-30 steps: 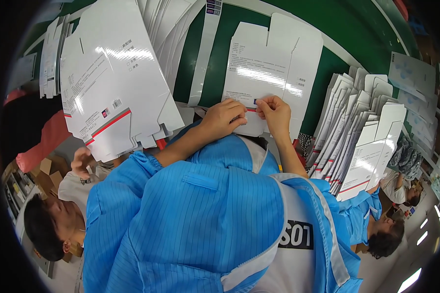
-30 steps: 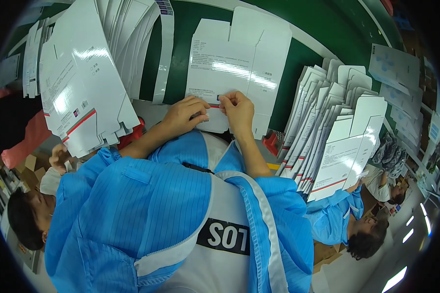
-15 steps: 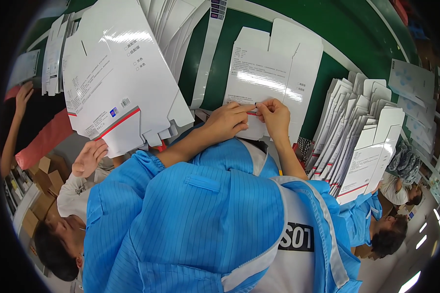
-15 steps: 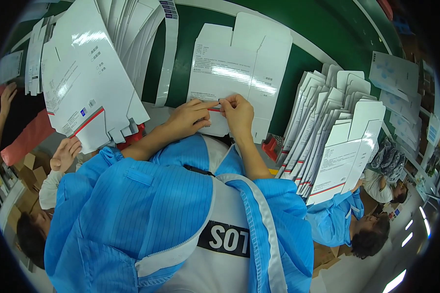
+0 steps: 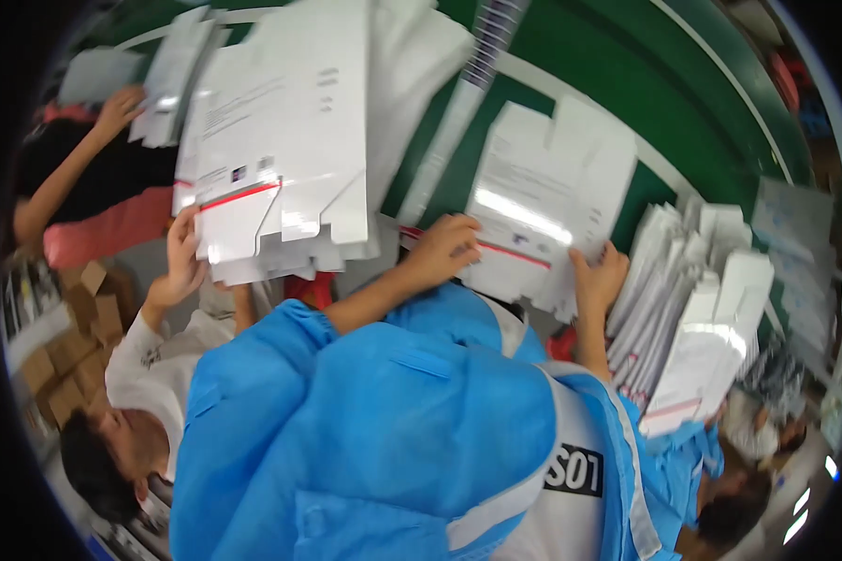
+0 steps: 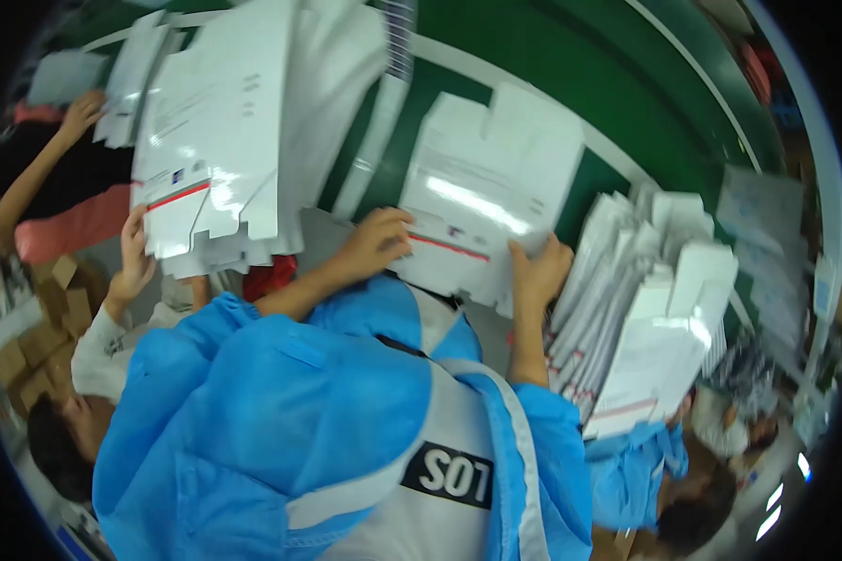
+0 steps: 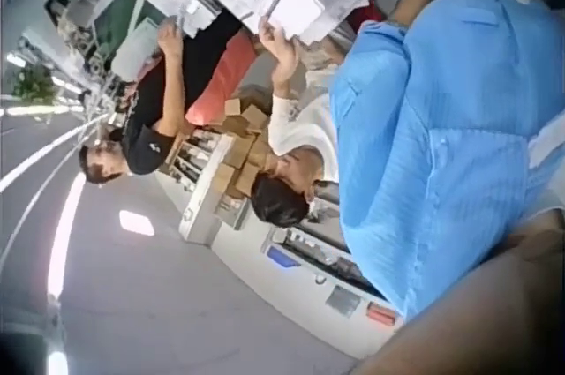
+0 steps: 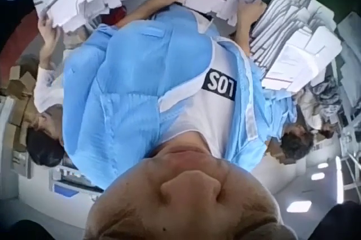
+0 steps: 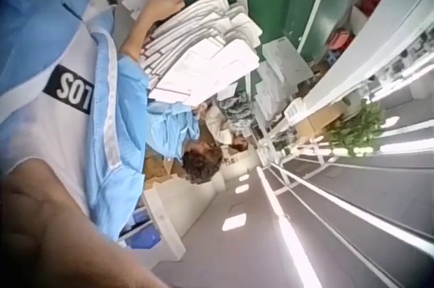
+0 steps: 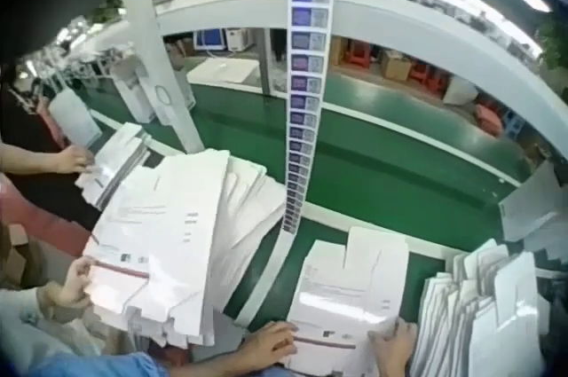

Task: Applying labels to and folding white cardboard boxes on an assembly line.

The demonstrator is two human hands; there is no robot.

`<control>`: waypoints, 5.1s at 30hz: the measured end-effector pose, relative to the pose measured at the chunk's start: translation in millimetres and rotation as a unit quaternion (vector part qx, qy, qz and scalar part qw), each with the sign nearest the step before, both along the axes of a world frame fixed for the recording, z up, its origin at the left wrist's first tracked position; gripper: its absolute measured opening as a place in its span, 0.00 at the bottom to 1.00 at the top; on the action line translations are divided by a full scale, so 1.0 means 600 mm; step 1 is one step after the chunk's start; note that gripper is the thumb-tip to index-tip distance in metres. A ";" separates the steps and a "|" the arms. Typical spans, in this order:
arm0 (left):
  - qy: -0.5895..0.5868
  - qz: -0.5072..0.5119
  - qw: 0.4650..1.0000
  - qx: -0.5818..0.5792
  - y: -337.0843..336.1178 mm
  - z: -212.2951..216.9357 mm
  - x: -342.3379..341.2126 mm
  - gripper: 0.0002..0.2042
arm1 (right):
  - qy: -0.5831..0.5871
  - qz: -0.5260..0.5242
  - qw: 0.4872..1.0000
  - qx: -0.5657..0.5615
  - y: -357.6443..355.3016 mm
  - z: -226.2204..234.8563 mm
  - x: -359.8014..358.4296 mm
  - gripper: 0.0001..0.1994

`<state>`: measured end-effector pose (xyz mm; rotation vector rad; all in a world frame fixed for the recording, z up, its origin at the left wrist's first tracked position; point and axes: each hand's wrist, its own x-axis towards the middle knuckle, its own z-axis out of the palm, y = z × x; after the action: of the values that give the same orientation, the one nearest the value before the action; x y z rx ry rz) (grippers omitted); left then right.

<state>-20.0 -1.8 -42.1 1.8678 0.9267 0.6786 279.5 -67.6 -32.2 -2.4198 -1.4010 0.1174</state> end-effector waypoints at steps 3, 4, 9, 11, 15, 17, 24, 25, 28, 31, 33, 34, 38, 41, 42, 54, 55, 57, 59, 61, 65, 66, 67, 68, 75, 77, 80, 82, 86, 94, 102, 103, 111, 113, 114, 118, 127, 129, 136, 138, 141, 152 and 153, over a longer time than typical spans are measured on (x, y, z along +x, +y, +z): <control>-0.026 -0.011 0.997 -0.072 0.008 0.004 0.010 0.06 | 0.132 -0.051 0.990 0.028 -0.013 -0.063 0.062 0.28; -0.030 -0.018 0.995 -0.091 0.008 0.003 0.012 0.06 | 0.216 -0.088 0.972 0.030 -0.012 -0.080 0.073 0.27; -0.031 0.011 0.992 -0.119 -0.010 -0.004 -0.001 0.06 | 0.329 -0.094 0.932 0.121 0.004 -0.048 0.031 0.24; -0.051 0.025 0.995 -0.086 -0.020 -0.005 0.001 0.06 | 0.413 -0.148 0.870 0.227 -0.002 -0.009 0.008 0.22; -0.135 0.082 0.974 -0.163 -0.034 0.021 -0.002 0.06 | 0.476 -0.120 0.814 0.310 -0.019 0.073 -0.011 0.22; -0.177 0.106 0.955 -0.212 -0.048 0.026 -0.005 0.06 | 0.435 -0.095 0.831 0.333 -0.049 0.106 0.013 0.21; -0.056 0.138 0.955 -0.258 -0.065 0.028 -0.054 0.08 | 0.496 0.081 0.751 0.428 -0.048 0.282 -0.068 0.18; -0.118 0.175 0.974 -0.084 -0.081 -0.030 -0.047 0.09 | 0.506 0.110 0.746 0.419 -0.031 0.297 -0.094 0.18; -0.161 0.172 0.970 0.066 -0.091 -0.080 -0.050 0.09 | 0.568 0.115 0.755 0.308 0.020 0.309 -0.218 0.16; -0.110 0.110 0.988 -0.023 -0.095 -0.040 -0.084 0.10 | 0.643 0.115 0.724 0.220 0.085 0.280 -0.368 0.15; -0.077 0.071 0.991 -0.085 -0.096 -0.004 -0.106 0.11 | 0.638 0.126 0.740 0.168 0.123 0.223 -0.422 0.16; -0.060 0.048 0.990 -0.116 -0.096 0.008 -0.116 0.11 | 0.636 0.130 0.742 0.168 0.138 0.201 -0.438 0.16; -0.018 0.013 0.983 -0.184 -0.098 0.018 -0.162 0.12 | 0.648 0.083 0.754 -0.067 0.167 0.150 -0.486 0.23; -0.002 0.026 0.980 -0.195 -0.100 0.018 -0.185 0.14 | 0.675 0.093 0.720 -0.132 0.170 0.162 -0.508 0.25; 0.006 0.024 0.984 -0.175 -0.099 0.018 -0.194 0.14 | 0.666 0.099 0.732 -0.107 0.170 0.168 -0.510 0.24; -0.030 0.011 0.990 -0.136 -0.106 0.005 -0.209 0.11 | 0.639 0.045 0.761 0.104 0.175 0.123 -0.570 0.25; -0.038 0.005 0.990 -0.135 -0.105 -0.001 -0.210 0.11 | 0.623 0.030 0.777 0.086 0.182 0.115 -0.564 0.24; -0.077 0.006 0.987 -0.141 -0.112 -0.017 -0.204 0.10 | 0.553 0.055 0.831 0.023 0.188 0.140 -0.547 0.23; -0.103 0.017 0.978 -0.178 -0.117 -0.016 -0.199 0.08 | 0.482 0.068 0.872 -0.051 0.153 0.152 -0.501 0.22; -0.095 -0.004 0.973 -0.210 -0.110 0.000 -0.195 0.07 | 0.489 0.117 0.863 0.041 0.110 0.162 -0.457 0.21; -0.187 0.030 0.935 -0.300 -0.090 0.017 -0.151 0.06 | 0.439 0.112 0.890 0.045 -0.011 0.146 -0.361 0.17; -0.206 0.032 0.927 -0.312 -0.081 0.036 -0.141 0.06 | 0.441 0.093 0.891 0.050 -0.036 0.146 -0.356 0.17; -0.226 0.038 0.918 -0.324 -0.080 0.050 -0.130 0.06 | 0.495 0.070 0.863 0.071 -0.061 0.143 -0.355 0.16; -0.217 0.026 0.918 -0.332 -0.080 0.062 -0.115 0.06 | 0.547 0.048 0.831 0.094 -0.081 0.141 -0.354 0.15; -0.202 -0.014 0.909 -0.366 -0.085 0.124 -0.004 0.07 | 0.614 0.007 0.771 0.171 -0.114 0.148 -0.271 0.10; -0.194 -0.024 0.916 -0.351 -0.090 0.129 0.023 0.07 | 0.630 0.006 0.754 0.188 -0.118 0.151 -0.242 0.08; -0.185 -0.036 0.929 -0.320 -0.100 0.133 0.059 0.07 | 0.634 -0.001 0.753 0.179 -0.126 0.146 -0.199 0.07; -0.163 -0.024 0.937 -0.309 -0.113 0.130 0.075 0.06 | 0.639 0.000 0.750 0.172 -0.127 0.142 -0.174 0.07; -0.130 0.015 0.944 -0.302 -0.121 0.131 0.103 0.06 | 0.648 -0.003 0.753 0.114 -0.127 0.129 -0.145 0.07; -0.121 0.074 0.945 -0.296 -0.125 0.128 0.121 0.05 | 0.700 -0.034 0.702 0.127 -0.106 0.116 -0.130 0.05; -0.107 0.077 0.945 -0.300 -0.103 0.091 0.096 0.06 | 0.696 -0.064 0.707 0.102 -0.087 0.098 -0.146 0.05; -0.109 0.079 0.946 -0.294 -0.101 0.086 0.094 0.06 | 0.701 -0.071 0.702 0.104 -0.085 0.099 -0.150 0.05; -0.157 0.050 0.943 -0.289 -0.077 0.096 0.096 0.07 | 0.660 -0.054 0.741 0.110 -0.072 0.102 -0.169 0.05; -0.150 0.028 0.942 -0.299 -0.069 0.095 0.092 0.06 | 0.645 -0.052 0.753 0.120 -0.069 0.105 -0.172 0.05; -0.135 0.016 0.942 -0.306 -0.062 0.095 0.084 0.06 | 0.638 -0.060 0.757 0.126 -0.068 0.110 -0.173 0.05; -0.127 -0.007 0.935 -0.331 -0.049 0.102 0.084 0.05 | 0.644 -0.071 0.748 0.142 -0.065 0.123 -0.172 0.05; -0.067 -0.042 0.920 -0.383 -0.034 0.071 0.091 0.06 | 0.667 -0.135 0.710 0.179 -0.071 0.087 -0.158 0.04; -0.037 -0.052 0.959 -0.277 -0.024 0.055 0.083 0.06 | 0.647 -0.141 0.729 0.174 -0.065 0.068 -0.151 0.04; 0.019 -0.096 0.995 -0.026 0.000 0.014 0.054 0.07 | 0.575 -0.101 0.810 0.056 -0.003 0.001 -0.147 0.06; 0.010 -0.101 0.995 -0.018 -0.001 0.010 0.052 0.06 | 0.558 -0.087 0.824 0.035 0.005 -0.007 -0.151 0.06; 0.006 -0.099 0.995 -0.023 0.002 0.010 0.049 0.06 | 0.522 -0.091 0.848 -0.019 0.019 -0.006 -0.156 0.06; 0.022 -0.133 0.989 -0.059 0.011 0.011 0.042 0.07 | 0.510 -0.103 0.854 -0.030 0.028 0.006 -0.160 0.06; 0.015 -0.126 0.990 -0.055 0.010 0.012 0.043 0.07 | 0.506 -0.104 0.856 -0.032 0.028 0.007 -0.161 0.06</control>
<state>5.8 4.0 -35.0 1.8610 0.7160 0.4379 182.9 -50.6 -28.0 -1.9608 -0.6293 1.1905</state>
